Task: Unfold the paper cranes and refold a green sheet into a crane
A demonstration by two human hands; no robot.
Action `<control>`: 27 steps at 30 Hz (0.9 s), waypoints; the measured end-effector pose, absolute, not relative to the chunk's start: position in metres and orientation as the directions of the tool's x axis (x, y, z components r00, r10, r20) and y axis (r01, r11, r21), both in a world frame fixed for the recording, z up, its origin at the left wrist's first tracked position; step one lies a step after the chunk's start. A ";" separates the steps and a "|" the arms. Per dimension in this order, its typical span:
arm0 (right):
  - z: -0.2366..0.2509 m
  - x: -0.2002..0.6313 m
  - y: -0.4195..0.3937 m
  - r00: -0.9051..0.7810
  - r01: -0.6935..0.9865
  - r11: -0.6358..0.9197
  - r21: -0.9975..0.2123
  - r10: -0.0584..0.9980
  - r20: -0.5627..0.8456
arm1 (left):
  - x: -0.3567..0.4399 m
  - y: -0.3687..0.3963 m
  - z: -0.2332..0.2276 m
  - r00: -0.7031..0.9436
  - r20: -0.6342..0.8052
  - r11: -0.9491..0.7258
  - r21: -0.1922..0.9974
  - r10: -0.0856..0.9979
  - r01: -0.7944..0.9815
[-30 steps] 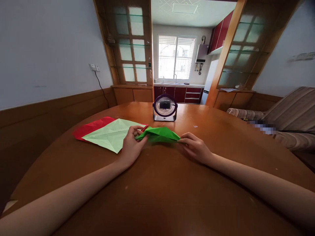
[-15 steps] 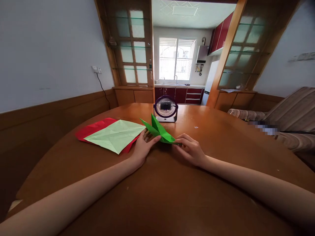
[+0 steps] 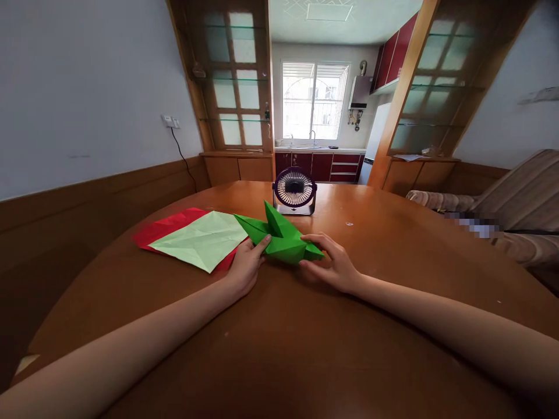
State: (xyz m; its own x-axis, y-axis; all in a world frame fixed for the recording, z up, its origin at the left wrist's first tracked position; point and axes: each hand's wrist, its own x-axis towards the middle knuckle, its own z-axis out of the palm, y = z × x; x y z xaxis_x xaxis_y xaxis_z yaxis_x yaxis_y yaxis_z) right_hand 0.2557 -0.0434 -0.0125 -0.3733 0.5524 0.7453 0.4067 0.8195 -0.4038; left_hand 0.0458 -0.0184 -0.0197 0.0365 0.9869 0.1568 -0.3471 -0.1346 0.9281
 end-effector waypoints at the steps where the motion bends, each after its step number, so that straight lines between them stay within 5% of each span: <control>1: -0.011 0.257 -0.044 -0.384 0.402 0.818 -0.412 0.559 0.734 | 0.044 -0.018 -0.021 0.041 0.157 -0.132 0.924 0.987 -0.359; 10: -0.009 0.259 -0.041 -0.496 0.337 0.824 -0.455 0.566 0.658 | 0.036 -0.021 -0.017 0.075 0.131 -0.099 0.939 0.989 -0.330; 16: -0.015 0.257 -0.038 -0.362 0.398 0.799 -0.451 0.588 0.723 | 0.033 -0.019 -0.021 0.081 0.145 -0.124 0.967 0.986 -0.221; 23: -0.009 0.257 -0.051 -0.523 0.332 0.933 -0.137 0.303 0.797 | 0.029 -0.024 -0.014 0.045 0.356 -0.355 0.896 0.933 0.268; 27: -0.009 0.254 -0.053 -0.576 0.320 0.944 0.074 0.132 0.806 | 0.029 -0.029 -0.013 0.114 0.424 -0.435 0.824 0.899 0.363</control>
